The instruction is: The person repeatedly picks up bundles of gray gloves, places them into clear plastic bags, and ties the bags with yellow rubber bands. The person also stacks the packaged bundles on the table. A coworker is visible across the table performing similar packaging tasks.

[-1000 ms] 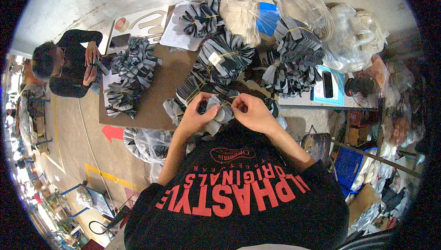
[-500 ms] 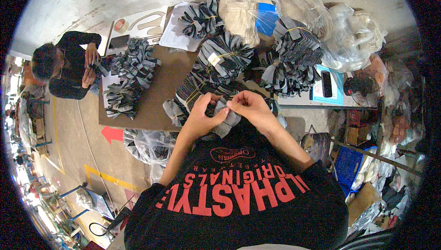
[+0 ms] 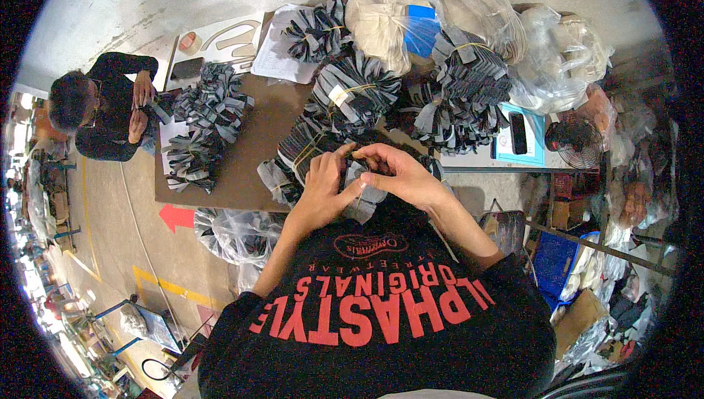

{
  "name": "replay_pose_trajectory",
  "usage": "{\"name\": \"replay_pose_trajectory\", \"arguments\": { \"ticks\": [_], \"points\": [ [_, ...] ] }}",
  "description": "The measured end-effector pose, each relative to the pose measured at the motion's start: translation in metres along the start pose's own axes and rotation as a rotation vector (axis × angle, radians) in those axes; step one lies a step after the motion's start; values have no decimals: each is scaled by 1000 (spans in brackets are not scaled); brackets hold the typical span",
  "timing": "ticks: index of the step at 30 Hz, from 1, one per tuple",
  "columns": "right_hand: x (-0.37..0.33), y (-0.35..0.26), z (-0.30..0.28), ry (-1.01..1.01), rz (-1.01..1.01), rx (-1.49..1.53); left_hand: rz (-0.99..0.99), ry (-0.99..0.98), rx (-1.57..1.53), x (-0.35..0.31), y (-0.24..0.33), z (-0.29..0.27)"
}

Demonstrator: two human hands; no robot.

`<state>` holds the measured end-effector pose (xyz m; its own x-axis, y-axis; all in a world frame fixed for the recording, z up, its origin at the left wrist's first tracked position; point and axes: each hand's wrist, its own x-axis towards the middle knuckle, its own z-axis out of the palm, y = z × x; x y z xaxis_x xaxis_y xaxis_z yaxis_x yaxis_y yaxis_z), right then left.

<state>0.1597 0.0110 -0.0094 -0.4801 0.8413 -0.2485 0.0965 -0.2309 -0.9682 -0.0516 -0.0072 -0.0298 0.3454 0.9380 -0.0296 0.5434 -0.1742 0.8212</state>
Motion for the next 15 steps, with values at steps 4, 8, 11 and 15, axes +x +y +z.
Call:
{"name": "replay_pose_trajectory", "arguments": {
  "ticks": [4, 8, 11, 15],
  "points": [
    [0, 5, -3, -45, -14, 5, 122, -136, -73, 2, -11, -18],
    [1, 6, -2, -62, -44, -26, 144, -238, -228, 4, -19, -40],
    [5, 11, 0, -73, -43, -46, 170, -253, -196, 11, -21, -43],
    [3, 2, 4, -54, -9, -107, 123, -291, -196, 10, -14, -48]
  ]
}}
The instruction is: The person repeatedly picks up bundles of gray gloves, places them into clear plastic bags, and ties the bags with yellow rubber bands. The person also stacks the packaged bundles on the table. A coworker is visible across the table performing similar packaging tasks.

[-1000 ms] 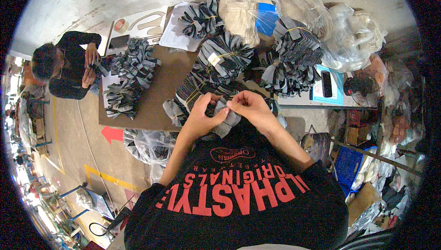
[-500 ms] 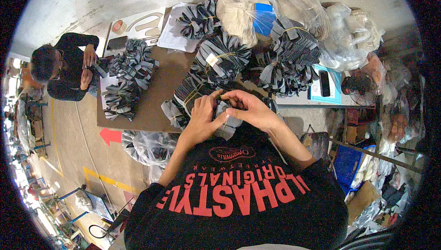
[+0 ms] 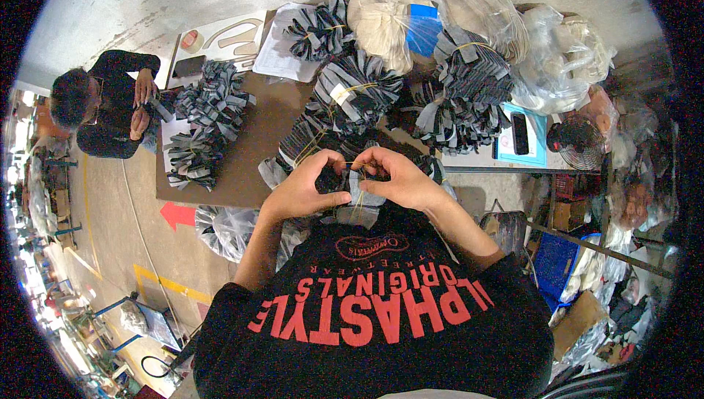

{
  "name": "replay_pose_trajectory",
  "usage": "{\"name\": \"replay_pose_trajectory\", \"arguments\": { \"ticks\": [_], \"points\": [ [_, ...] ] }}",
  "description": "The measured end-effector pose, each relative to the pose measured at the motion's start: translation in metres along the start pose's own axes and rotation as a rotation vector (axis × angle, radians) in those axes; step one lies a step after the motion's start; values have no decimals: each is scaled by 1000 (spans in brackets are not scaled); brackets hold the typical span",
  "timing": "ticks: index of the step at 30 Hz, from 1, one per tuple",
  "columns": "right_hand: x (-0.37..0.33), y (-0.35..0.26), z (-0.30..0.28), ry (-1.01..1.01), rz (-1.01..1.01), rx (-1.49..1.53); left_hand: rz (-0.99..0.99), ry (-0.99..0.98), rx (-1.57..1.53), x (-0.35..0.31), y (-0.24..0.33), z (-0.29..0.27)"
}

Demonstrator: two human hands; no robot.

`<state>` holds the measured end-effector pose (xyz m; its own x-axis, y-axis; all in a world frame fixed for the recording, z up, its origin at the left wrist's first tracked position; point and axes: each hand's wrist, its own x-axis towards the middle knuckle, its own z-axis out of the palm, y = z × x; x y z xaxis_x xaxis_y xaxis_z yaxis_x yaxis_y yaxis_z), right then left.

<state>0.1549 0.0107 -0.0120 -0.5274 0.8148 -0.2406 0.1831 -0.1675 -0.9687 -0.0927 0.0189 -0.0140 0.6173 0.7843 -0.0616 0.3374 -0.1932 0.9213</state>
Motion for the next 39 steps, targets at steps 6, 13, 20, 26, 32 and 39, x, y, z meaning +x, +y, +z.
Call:
{"name": "replay_pose_trajectory", "arguments": {
  "ticks": [6, 13, 20, 26, 32, 39],
  "points": [
    [-3, -12, -1, 88, -37, -201, 40, 78, -9, 1, 0, 4],
    [-1, -39, -8, 124, -47, -536, 61, 266, 104, 9, -7, 17],
    [-4, -29, 3, 299, -331, -810, -22, 331, 142, 9, 1, 24],
    [-12, -39, 8, 213, -332, -899, 20, 458, 92, 6, 6, 32],
    [-27, -56, -6, 56, -310, -928, -67, 490, 70, 3, 1, 39],
    [-28, -48, -7, 180, -287, -998, 9, 528, 128, 11, 0, 47]
  ]
}}
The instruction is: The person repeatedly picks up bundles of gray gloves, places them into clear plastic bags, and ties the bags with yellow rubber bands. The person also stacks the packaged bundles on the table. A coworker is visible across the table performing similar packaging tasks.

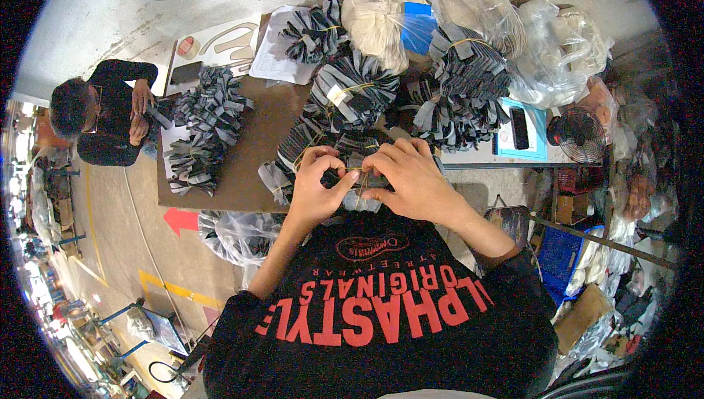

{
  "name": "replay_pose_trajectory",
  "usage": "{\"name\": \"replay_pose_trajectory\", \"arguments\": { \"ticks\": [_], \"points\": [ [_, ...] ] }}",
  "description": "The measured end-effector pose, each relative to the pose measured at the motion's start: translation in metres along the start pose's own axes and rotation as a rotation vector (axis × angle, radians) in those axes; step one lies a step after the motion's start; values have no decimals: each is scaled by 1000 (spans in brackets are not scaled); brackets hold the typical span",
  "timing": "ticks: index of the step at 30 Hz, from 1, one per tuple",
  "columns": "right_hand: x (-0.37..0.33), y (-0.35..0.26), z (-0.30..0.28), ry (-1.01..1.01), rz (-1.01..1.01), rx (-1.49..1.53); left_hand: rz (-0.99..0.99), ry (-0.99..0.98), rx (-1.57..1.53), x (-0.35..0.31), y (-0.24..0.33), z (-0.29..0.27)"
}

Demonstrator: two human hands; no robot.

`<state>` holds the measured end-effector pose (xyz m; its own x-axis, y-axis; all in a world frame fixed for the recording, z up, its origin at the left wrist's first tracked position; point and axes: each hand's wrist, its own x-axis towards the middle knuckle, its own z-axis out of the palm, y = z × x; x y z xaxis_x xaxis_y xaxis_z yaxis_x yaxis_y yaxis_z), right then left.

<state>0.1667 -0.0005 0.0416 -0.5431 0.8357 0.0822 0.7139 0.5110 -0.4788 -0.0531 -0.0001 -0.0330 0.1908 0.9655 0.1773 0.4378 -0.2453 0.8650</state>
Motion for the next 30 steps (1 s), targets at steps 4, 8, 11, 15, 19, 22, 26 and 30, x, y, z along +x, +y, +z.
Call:
{"name": "replay_pose_trajectory", "arguments": {
  "ticks": [4, 8, 11, 15, 19, 22, 26, 30],
  "points": [
    [-1, 0, 6, 54, 9, -21, 44, -116, -39, 1, 3, -9],
    [-3, -1, 5, 81, 23, -51, 94, -197, -19, 2, 15, -19],
    [-4, -4, 4, 114, 27, -117, 90, -188, -25, 3, 13, -18],
    [-5, -5, 6, 107, 74, -117, 87, -180, -22, 3, 11, -18],
    [-6, -11, 8, 105, 112, -152, 61, -189, -25, 2, 12, -18],
    [-8, -13, 10, 125, 126, -155, 68, -164, 3, 1, 9, -16],
    [-11, -16, 14, 153, 135, -190, 53, -159, 26, -2, 5, -13],
    [-11, -12, 20, 197, 150, -127, 53, -116, 23, -1, 3, -13]
  ]
}}
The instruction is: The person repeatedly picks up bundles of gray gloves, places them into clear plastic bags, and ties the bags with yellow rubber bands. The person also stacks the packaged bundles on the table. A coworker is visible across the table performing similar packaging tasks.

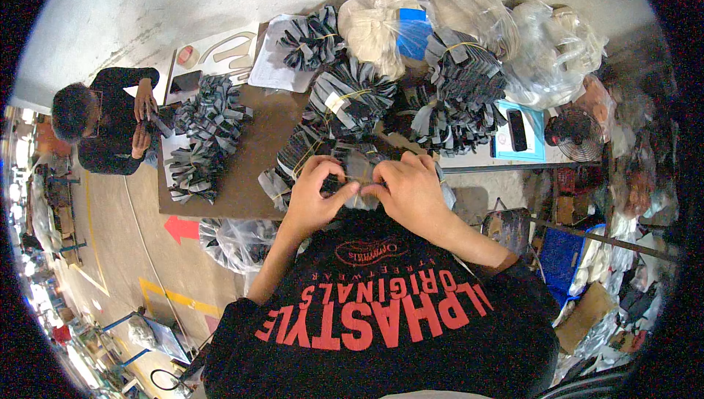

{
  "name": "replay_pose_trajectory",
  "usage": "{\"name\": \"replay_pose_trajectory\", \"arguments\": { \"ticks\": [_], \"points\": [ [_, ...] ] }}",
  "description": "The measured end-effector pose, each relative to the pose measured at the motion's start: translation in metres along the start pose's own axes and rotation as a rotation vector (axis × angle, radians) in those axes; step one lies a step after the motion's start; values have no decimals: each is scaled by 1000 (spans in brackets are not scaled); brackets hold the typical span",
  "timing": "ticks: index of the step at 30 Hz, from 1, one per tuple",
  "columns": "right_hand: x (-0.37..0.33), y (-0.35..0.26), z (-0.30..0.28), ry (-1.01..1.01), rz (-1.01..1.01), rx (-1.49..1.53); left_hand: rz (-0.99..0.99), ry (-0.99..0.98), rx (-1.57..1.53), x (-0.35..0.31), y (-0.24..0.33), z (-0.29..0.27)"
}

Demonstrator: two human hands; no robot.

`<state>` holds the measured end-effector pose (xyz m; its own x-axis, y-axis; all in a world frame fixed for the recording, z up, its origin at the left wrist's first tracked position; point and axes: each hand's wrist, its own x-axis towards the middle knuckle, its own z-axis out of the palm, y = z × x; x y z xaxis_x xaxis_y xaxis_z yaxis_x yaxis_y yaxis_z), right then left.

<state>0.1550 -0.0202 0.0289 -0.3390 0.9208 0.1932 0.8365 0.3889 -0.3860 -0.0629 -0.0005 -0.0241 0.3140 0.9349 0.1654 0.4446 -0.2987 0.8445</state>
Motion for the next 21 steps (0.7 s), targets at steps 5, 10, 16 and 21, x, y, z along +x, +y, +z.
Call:
{"name": "replay_pose_trajectory", "arguments": {
  "ticks": [5, 10, 16, 21],
  "points": [
    [-5, 5, 13, -51, 97, 161, 36, 41, -28, 6, 1, -1],
    [4, 11, 3, -64, 52, 232, -82, 97, -24, 0, -2, 9],
    [8, 2, 10, -3, -6, 255, -146, 151, -13, -9, 10, 12],
    [5, 9, 30, -118, -10, 398, -399, 294, -452, -7, -21, 4]
  ]
}}
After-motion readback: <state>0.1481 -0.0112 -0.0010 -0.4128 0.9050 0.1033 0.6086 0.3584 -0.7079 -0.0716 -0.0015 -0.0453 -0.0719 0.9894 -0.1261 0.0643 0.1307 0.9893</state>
